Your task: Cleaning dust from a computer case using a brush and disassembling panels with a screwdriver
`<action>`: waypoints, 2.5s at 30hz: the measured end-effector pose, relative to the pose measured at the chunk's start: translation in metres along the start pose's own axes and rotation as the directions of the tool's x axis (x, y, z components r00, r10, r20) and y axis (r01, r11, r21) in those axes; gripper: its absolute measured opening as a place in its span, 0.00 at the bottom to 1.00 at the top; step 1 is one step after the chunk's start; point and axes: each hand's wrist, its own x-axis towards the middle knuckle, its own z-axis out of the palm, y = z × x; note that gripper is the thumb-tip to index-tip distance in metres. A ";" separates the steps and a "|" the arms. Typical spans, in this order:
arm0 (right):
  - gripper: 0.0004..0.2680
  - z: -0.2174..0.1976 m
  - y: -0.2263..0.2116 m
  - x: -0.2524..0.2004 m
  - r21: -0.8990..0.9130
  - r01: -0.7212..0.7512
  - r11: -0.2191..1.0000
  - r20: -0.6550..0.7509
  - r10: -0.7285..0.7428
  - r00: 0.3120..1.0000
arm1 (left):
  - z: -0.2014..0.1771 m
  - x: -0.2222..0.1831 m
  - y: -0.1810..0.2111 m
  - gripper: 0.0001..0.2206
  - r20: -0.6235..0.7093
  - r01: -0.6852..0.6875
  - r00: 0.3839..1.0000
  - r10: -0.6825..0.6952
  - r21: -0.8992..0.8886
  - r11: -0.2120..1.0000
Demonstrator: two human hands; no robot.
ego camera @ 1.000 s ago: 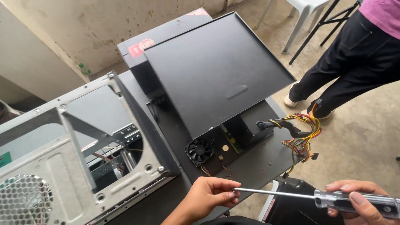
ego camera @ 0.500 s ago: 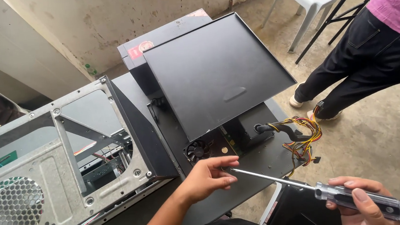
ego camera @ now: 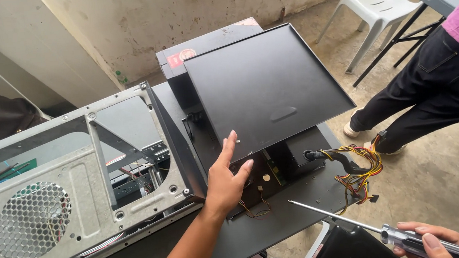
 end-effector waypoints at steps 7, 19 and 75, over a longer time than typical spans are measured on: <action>0.06 0.021 0.016 -0.004 -0.021 0.000 1.000 0.107 0.003 0.994 | -0.035 -0.077 -0.075 0.17 0.221 -0.138 0.972 0.082 0.253 0.957; 0.06 0.286 -0.046 -0.107 -0.714 0.199 0.672 0.418 0.181 0.890 | -0.229 -0.210 -0.152 0.19 0.011 0.342 0.892 -0.451 0.636 0.692; 0.08 0.536 0.000 -0.257 -0.012 0.812 0.584 0.721 -0.558 0.412 | -0.408 -0.131 0.107 0.40 -0.108 0.043 0.990 0.089 0.840 0.541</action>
